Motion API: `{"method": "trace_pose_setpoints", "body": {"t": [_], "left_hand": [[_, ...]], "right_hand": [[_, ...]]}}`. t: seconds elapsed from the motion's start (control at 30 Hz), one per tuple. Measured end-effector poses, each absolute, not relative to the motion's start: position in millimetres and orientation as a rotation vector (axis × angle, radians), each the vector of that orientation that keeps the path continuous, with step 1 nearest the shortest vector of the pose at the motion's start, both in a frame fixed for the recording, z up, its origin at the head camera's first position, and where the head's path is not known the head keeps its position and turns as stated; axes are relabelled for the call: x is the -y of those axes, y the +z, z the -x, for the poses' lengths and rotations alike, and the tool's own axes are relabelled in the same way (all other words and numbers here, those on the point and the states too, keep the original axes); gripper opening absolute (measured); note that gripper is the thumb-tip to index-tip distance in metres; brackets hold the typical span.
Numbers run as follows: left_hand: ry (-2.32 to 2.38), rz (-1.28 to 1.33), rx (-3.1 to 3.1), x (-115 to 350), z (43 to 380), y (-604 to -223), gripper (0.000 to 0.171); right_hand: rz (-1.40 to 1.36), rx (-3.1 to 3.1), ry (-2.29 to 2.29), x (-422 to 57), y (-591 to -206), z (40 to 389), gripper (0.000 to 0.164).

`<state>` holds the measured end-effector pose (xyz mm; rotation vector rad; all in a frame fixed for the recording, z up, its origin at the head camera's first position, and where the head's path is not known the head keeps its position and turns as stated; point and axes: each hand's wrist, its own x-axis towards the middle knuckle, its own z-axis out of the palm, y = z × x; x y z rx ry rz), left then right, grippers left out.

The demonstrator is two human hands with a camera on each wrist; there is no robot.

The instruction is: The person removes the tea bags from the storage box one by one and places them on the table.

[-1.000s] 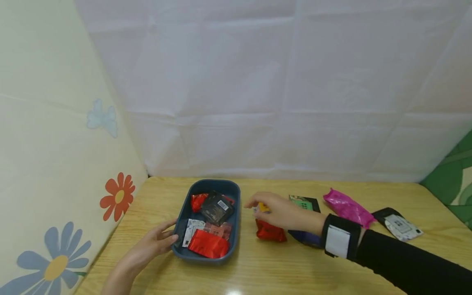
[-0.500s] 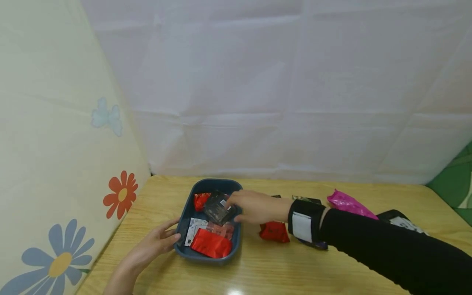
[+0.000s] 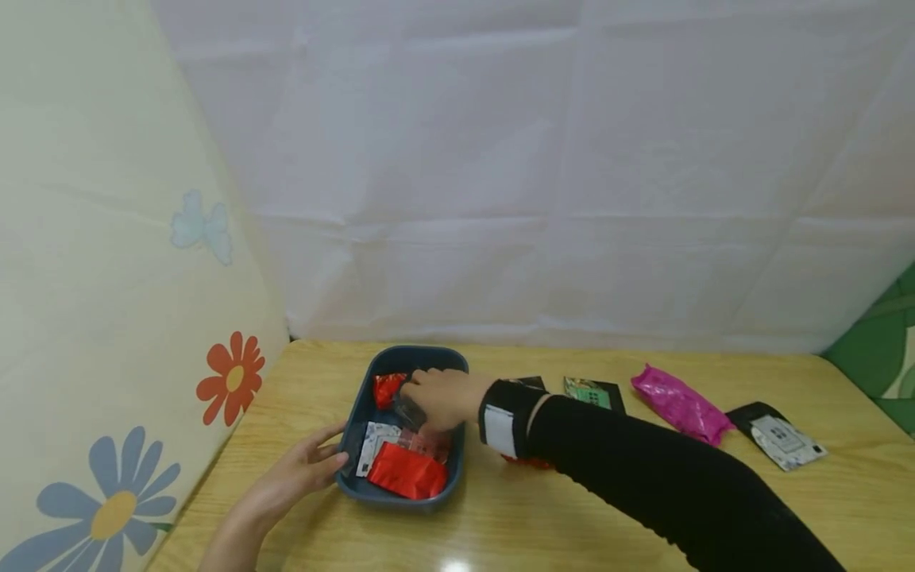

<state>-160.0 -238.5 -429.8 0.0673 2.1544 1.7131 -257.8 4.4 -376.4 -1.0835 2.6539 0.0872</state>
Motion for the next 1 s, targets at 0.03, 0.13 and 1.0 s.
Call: {"method": "trace_pose_setpoints", "body": {"t": [0.03, 0.13, 1.0], "left_hand": [[1.713, -0.076, -2.153, 239, 160, -430, 0.066], [1.715, -0.085, -2.141, 239, 161, -429, 0.066], [1.722, -0.102, -2.121, 242, 162, -430, 0.068]], "right_hand": [[1.051, -2.664, 0.111, 1, -374, 258, 0.067], [0.963, -2.693, 0.160, 17, -365, 258, 0.071], [0.302, -2.686, 0.343, 70, -366, 249, 0.076]]}}
